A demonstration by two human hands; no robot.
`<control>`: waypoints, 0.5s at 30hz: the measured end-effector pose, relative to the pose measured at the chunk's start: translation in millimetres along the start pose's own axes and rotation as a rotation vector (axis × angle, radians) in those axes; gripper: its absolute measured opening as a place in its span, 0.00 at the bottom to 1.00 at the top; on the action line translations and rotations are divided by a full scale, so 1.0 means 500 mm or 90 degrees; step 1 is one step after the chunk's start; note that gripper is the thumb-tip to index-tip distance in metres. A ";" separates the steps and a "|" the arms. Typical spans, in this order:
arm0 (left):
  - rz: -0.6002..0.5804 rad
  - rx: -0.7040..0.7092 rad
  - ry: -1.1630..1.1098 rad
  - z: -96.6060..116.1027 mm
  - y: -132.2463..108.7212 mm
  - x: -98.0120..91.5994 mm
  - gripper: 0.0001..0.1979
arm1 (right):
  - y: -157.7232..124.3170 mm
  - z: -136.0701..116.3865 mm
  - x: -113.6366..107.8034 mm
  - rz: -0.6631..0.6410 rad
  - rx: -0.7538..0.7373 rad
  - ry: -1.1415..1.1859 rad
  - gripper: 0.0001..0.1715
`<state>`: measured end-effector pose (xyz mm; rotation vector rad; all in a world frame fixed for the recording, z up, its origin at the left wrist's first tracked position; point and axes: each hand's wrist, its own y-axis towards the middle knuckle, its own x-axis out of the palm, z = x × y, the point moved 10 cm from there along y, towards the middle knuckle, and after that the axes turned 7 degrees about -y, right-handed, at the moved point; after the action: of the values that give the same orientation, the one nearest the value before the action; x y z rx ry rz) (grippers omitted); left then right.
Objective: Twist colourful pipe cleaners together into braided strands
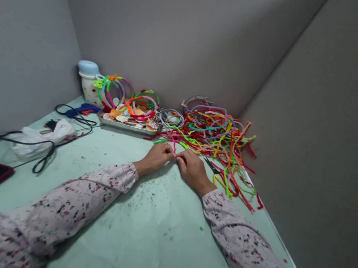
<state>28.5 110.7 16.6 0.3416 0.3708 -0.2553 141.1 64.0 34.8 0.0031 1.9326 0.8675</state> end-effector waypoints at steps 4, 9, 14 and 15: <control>-0.003 -0.025 -0.009 -0.010 0.004 0.002 0.07 | 0.000 -0.001 0.002 -0.003 -0.007 -0.001 0.06; 0.009 -0.014 0.001 -0.015 0.007 -0.001 0.07 | 0.001 -0.002 0.000 0.003 -0.014 -0.004 0.06; 0.000 0.025 0.023 -0.002 0.006 0.002 0.08 | 0.000 0.003 -0.001 0.006 -0.007 -0.010 0.06; -0.001 0.026 0.028 -0.001 0.006 0.002 0.09 | 0.000 0.003 -0.001 0.005 -0.007 -0.010 0.06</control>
<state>30.5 113.6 16.5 0.3873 0.4093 -0.2581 142.6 64.7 34.8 0.0109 1.9143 0.8812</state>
